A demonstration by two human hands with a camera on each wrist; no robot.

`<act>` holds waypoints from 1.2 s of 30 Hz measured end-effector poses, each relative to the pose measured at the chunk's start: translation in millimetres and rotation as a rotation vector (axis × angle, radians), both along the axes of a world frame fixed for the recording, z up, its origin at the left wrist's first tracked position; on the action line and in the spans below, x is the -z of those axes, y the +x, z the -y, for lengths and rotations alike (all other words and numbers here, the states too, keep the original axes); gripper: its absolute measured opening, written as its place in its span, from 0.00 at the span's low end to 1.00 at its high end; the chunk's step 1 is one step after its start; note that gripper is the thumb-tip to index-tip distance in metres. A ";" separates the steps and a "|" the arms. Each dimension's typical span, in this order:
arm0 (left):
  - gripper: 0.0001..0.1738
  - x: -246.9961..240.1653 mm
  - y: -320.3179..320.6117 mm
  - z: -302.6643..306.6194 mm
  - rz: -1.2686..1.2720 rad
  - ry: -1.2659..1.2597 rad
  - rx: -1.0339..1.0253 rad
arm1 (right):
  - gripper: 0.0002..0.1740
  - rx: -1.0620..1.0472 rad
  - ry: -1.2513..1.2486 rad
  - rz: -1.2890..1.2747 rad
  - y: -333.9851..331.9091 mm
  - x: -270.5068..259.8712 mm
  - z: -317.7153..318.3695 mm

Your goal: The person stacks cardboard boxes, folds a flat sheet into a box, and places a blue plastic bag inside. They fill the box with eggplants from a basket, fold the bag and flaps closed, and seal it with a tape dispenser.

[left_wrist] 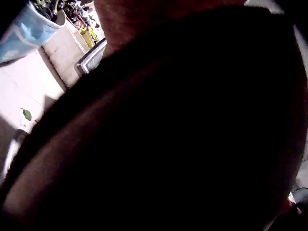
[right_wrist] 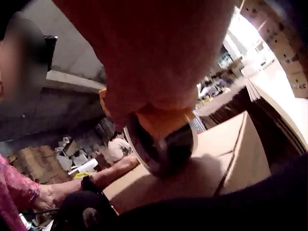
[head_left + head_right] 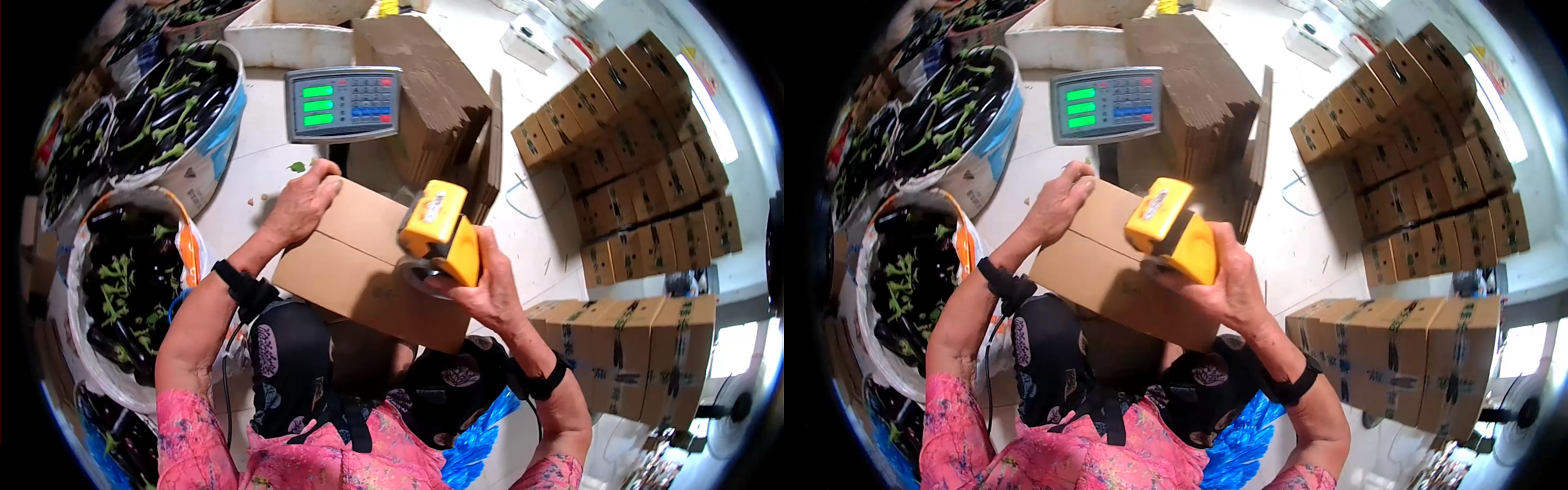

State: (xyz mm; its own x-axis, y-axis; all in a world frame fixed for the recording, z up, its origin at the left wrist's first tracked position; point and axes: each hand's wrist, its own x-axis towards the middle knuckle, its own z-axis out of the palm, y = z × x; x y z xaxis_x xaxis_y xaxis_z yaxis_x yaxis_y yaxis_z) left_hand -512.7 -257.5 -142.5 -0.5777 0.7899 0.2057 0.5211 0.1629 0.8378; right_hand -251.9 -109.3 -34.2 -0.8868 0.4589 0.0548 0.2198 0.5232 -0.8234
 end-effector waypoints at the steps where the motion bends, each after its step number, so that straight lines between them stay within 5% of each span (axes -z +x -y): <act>1: 0.14 -1.6 -0.7 1.4 0.036 -0.048 -0.015 | 0.34 -0.007 -0.015 0.021 -7.2 -7.5 -1.4; 7: 0.16 10.6 -1.4 1.8 -0.061 0.093 -0.059 | 0.33 -0.017 0.073 0.157 -16.1 -12.2 4.6; 8: 0.16 14.1 -2.6 1.3 -0.126 0.139 -0.067 | 0.35 -0.048 0.152 0.112 -12.3 -3.3 2.3; 9: 0.18 5.3 -3.4 4.1 -0.483 0.237 -0.052 | 0.36 -0.056 0.161 0.102 -11.2 -3.1 5.1; 12: 0.20 -29.7 11.5 5.7 -0.116 0.342 -0.016 | 0.37 -0.053 0.190 0.100 -7.1 1.6 6.5; 16: 0.23 -103.0 22.2 27.9 0.661 -0.103 0.385 | 0.39 -0.073 0.240 0.122 -5.8 5.1 2.2; 18: 0.25 -85.7 30.8 17.5 0.655 0.115 0.484 | 0.39 -0.085 0.269 0.119 -7.4 4.8 1.8; 23: 0.27 -80.5 34.9 15.7 0.766 0.119 0.464 | 0.39 -0.085 0.324 0.112 -11.0 5.7 4.6; 29: 0.17 -69.3 28.1 18.7 1.146 0.136 0.461 | 0.40 -0.084 0.379 0.112 -15.7 2.7 8.0; 36: 0.12 -58.1 36.1 13.0 1.032 0.148 0.377 | 0.39 -0.107 0.406 0.153 -21.3 2.8 9.6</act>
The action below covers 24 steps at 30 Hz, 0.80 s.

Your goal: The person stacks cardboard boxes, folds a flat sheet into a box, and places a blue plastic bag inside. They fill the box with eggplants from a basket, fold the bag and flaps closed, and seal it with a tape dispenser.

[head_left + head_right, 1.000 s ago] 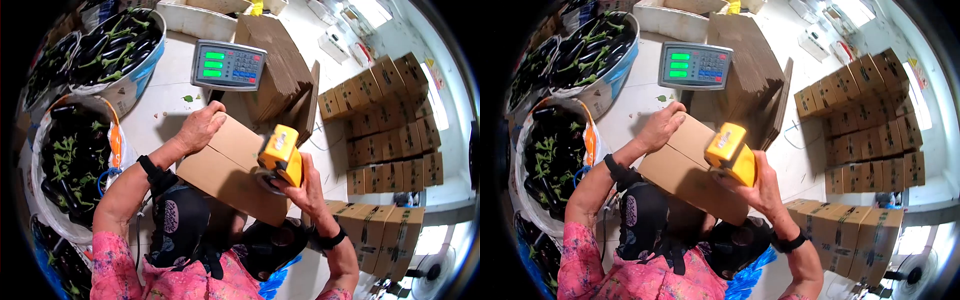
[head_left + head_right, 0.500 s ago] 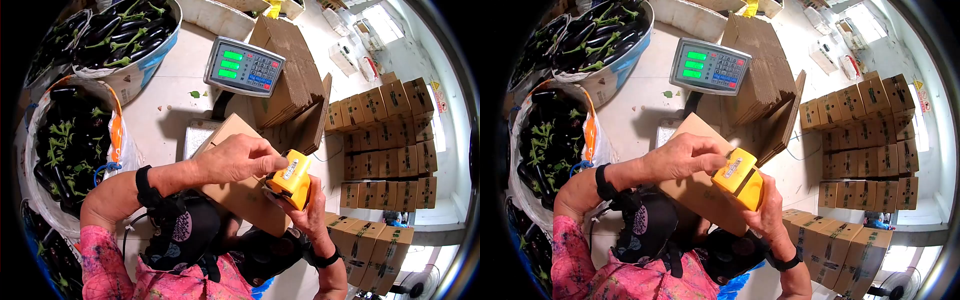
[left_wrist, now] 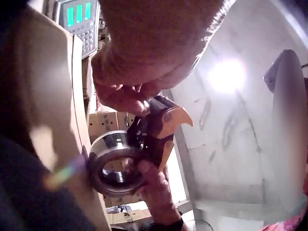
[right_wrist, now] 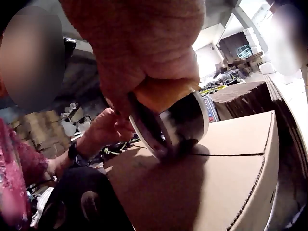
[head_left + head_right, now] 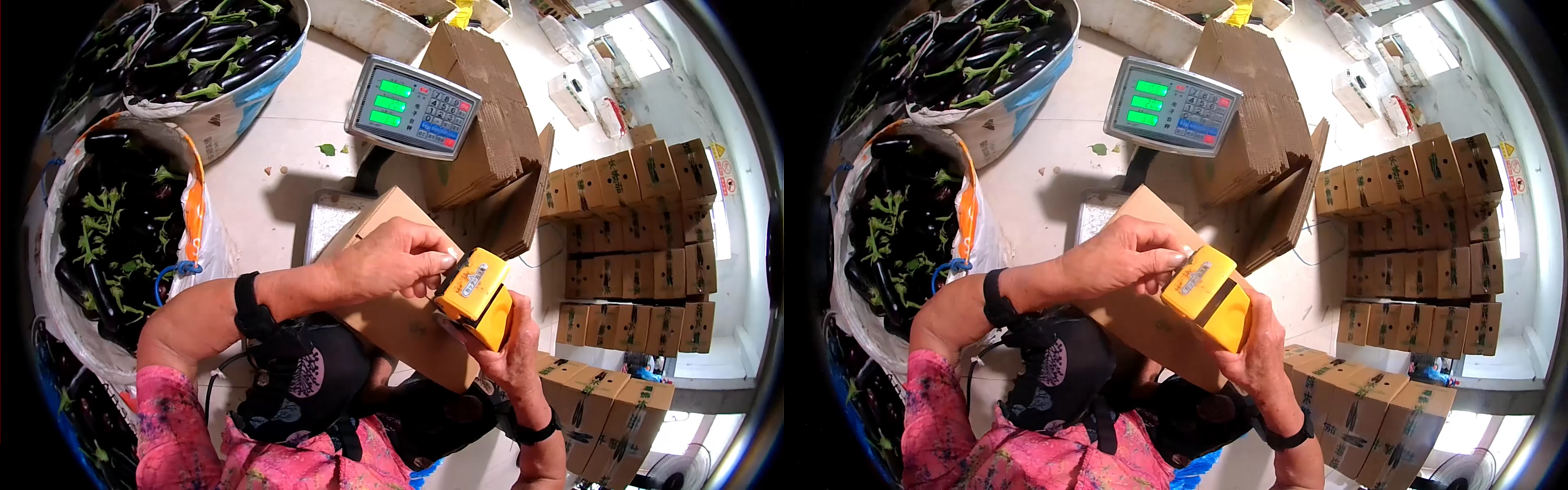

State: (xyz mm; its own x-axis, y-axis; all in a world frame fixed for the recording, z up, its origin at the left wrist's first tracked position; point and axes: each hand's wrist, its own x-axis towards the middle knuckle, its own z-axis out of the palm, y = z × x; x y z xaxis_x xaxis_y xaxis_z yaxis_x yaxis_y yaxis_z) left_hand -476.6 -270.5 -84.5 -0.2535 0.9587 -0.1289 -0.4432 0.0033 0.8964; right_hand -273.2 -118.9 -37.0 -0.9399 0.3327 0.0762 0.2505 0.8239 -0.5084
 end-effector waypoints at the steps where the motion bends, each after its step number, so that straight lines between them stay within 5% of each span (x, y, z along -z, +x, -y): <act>1: 0.11 2.5 1.0 -1.2 -0.067 0.027 -0.050 | 0.38 -0.005 0.020 0.014 -2.1 -1.8 1.5; 7: 0.10 4.9 -22.0 21.1 -0.232 -0.129 -0.204 | 0.37 -0.062 0.110 0.135 -13.2 -27.3 11.1; 10: 0.10 23.4 -77.4 58.4 -0.269 -0.112 -0.456 | 0.35 -0.014 0.143 0.213 -2.1 -33.3 3.9; 12: 0.11 57.1 -121.5 96.2 -0.173 -0.158 -0.388 | 0.34 -0.001 0.144 0.192 2.7 -31.4 0.1; 24: 0.16 123.4 -98.6 75.6 -0.132 -0.217 -0.579 | 0.33 -0.017 0.240 0.286 -21.2 -33.5 11.5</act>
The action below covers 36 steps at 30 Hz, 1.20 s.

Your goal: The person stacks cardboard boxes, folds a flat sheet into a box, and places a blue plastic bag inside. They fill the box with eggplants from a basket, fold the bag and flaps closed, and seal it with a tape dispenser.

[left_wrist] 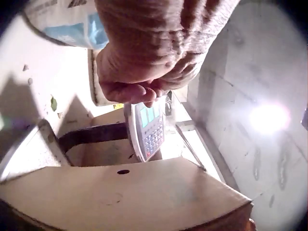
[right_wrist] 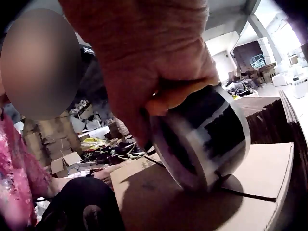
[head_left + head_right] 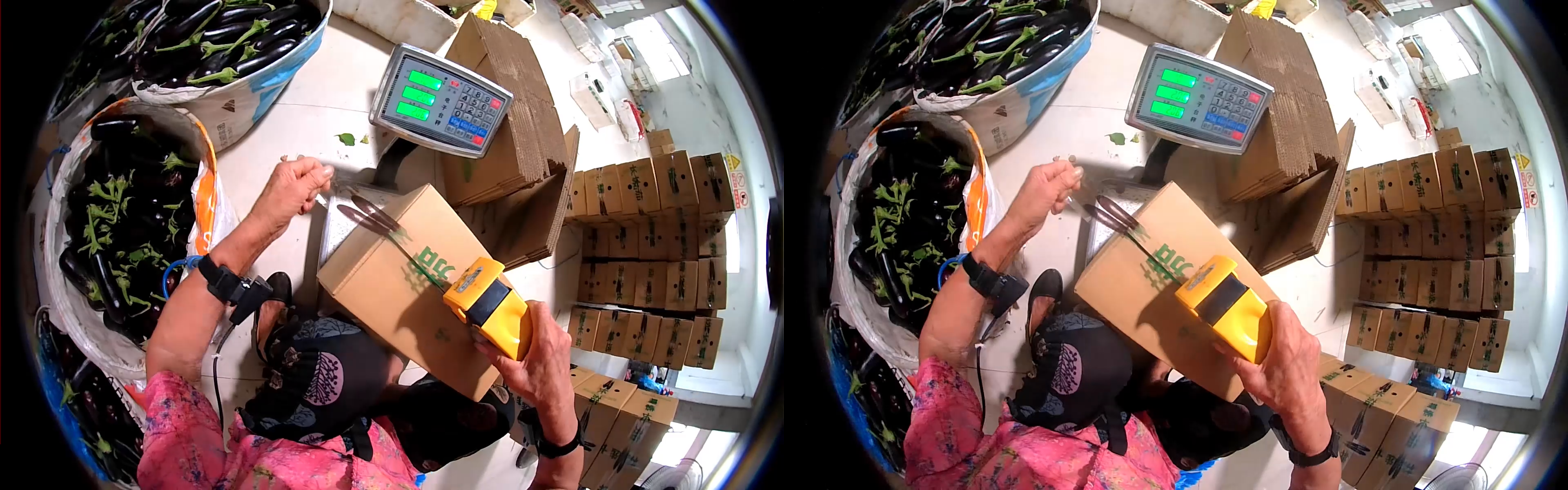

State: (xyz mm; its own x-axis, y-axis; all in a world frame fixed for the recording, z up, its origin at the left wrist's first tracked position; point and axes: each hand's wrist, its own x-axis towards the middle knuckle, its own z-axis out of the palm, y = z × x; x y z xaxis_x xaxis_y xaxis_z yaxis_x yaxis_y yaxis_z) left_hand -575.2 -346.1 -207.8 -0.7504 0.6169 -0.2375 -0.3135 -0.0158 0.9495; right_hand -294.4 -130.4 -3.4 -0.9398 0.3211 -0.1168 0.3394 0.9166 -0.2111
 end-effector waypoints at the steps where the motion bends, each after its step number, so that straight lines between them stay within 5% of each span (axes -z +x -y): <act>1: 0.16 7.9 4.1 -3.4 -0.003 -0.034 -0.003 | 0.33 0.017 0.002 0.022 -1.8 -0.6 1.0; 7: 0.18 80.2 44.0 -31.6 -0.360 -0.193 0.140 | 0.31 0.030 -0.009 0.082 -13.8 2.2 -2.8; 18: 0.13 87.8 54.3 -46.6 -1.125 -0.230 0.242 | 0.31 0.089 -0.091 0.089 -15.1 3.4 -4.6; 24: 0.12 91.0 53.0 -36.3 -0.675 -0.776 0.608 | 0.31 0.066 -0.036 0.078 -10.5 5.1 -5.0; 27: 0.24 104.0 37.2 -49.4 -0.623 -0.345 0.233 | 0.31 0.062 -0.059 0.079 -10.5 5.1 -3.2; 31: 0.27 -4.4 19.2 -80.8 -0.118 0.340 0.329 | 0.30 0.064 -0.086 0.085 -13.5 4.1 -3.9; 32: 0.27 -10.9 23.3 -92.0 -0.202 0.401 0.482 | 0.30 0.062 -0.083 0.098 -13.6 3.4 -4.4; 34: 0.28 -19.2 34.0 -99.2 0.298 0.479 0.540 | 0.31 0.092 -0.123 0.096 -10.0 3.2 -5.8; 36: 0.28 -21.6 35.3 -95.1 0.220 0.503 0.576 | 0.31 0.102 -0.134 0.101 -5.9 3.5 -7.9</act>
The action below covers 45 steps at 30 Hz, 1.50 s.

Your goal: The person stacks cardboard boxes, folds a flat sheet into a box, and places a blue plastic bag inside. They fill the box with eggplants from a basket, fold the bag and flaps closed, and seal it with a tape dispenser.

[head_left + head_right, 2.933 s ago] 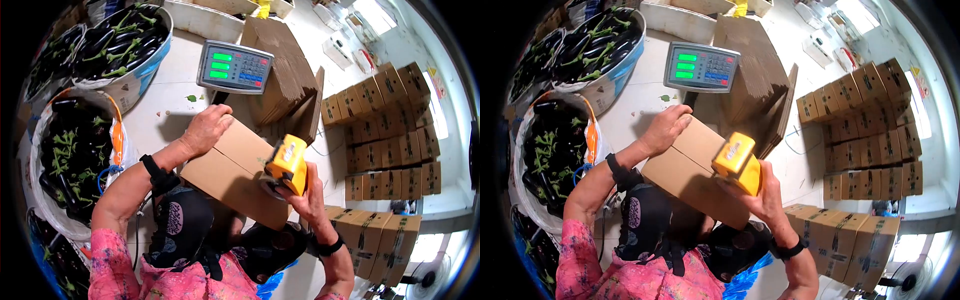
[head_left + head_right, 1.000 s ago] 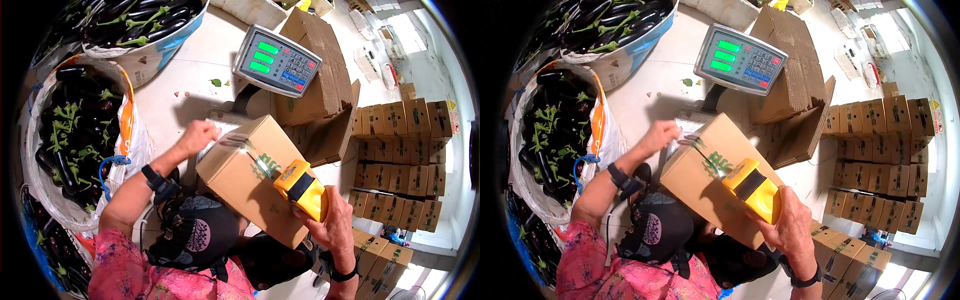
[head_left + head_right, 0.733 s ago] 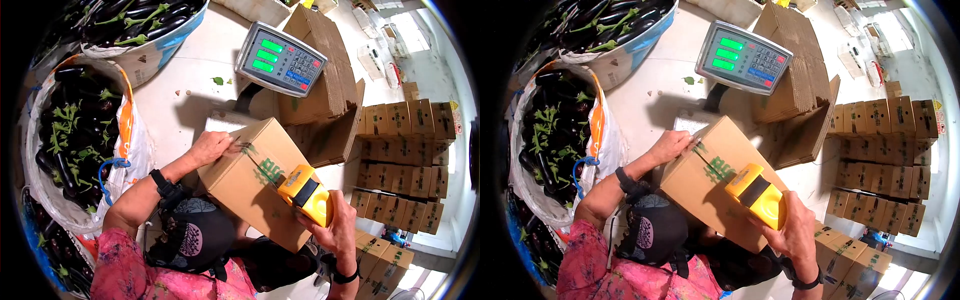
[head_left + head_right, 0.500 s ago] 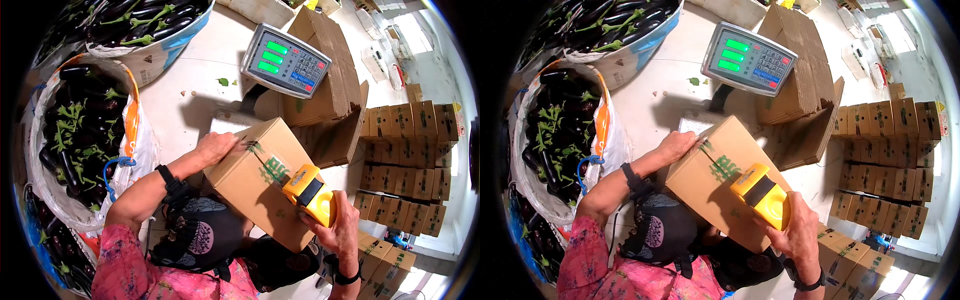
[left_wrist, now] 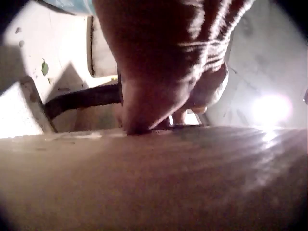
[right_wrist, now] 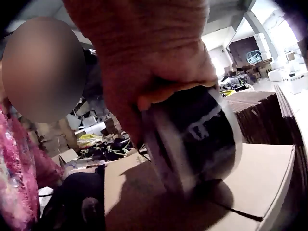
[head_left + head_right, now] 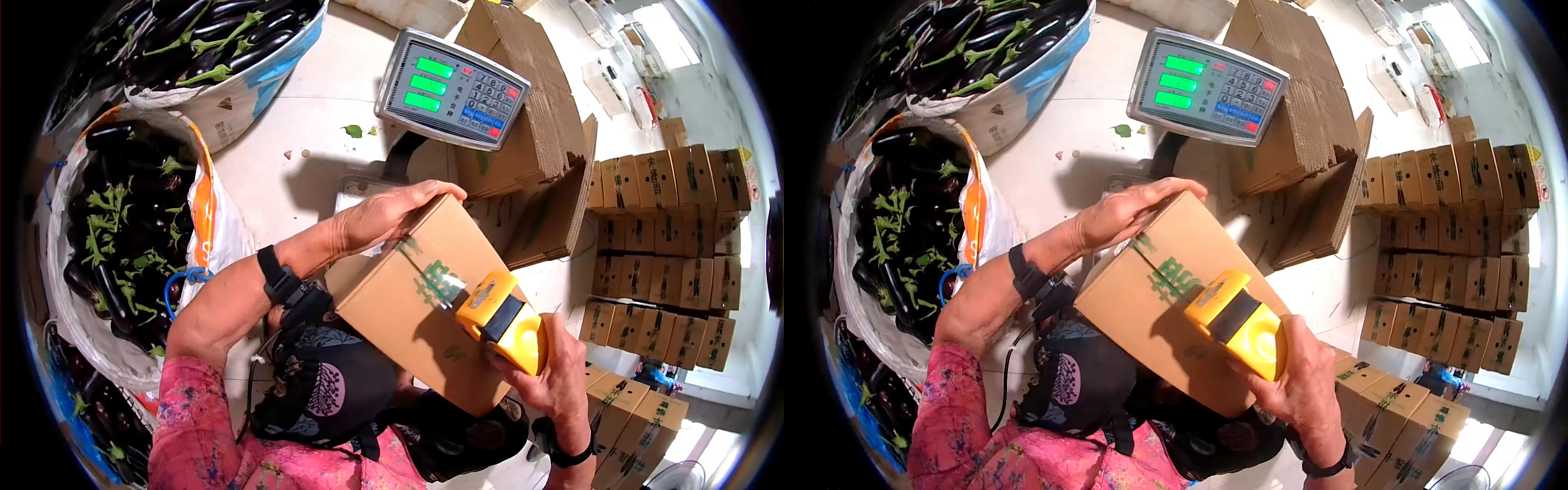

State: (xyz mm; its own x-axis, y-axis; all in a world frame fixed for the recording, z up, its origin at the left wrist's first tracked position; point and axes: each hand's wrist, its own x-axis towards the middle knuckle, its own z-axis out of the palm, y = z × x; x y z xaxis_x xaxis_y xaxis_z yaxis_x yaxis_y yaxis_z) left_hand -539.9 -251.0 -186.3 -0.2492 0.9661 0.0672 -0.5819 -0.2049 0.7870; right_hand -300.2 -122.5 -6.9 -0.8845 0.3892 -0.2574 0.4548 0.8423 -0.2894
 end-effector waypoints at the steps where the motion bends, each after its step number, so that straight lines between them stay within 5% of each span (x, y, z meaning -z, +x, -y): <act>1: 0.28 -1.7 0.1 1.8 -0.037 0.022 0.009 | 0.31 -0.002 0.005 0.008 3.6 1.3 0.6; 7: 0.27 -5.7 6.0 -1.2 -0.346 -0.050 -0.106 | 0.30 -0.019 0.061 -0.028 14.7 4.5 6.9; 10: 0.27 -14.3 5.2 1.1 -0.264 -0.088 -0.024 | 0.31 -0.048 0.083 -0.040 13.0 4.5 6.7; 13: 0.28 -4.9 0.7 -6.0 -0.518 -0.059 -0.108 | 0.30 -0.035 0.077 -0.069 14.6 5.3 8.0; 17: 0.28 -44.3 2.7 -12.2 -0.862 -0.345 -0.145 | 0.29 -0.039 0.096 -0.077 15.8 6.7 5.4; 20: 0.27 -22.6 22.4 -32.5 -1.201 -0.229 -0.464 | 0.29 -0.047 0.095 -0.086 17.4 8.1 2.6; 21: 0.26 -24.2 18.5 -30.9 -1.159 -0.275 -0.371 | 0.29 -0.043 0.081 -0.064 17.9 8.2 2.3; 28: 0.28 -49.3 38.4 -26.3 -1.854 -0.246 -0.603 | 0.28 -0.080 0.063 -0.037 11.1 0.9 1.3; 37: 0.22 -58.7 38.6 -33.1 -1.797 -0.461 -0.327 | 0.29 -0.121 0.105 -0.041 32.9 -15.1 -4.1; 45: 0.19 -57.6 33.1 -39.7 -1.926 -0.393 -0.251 | 0.26 0.015 0.068 -0.105 167.4 8.2 -57.0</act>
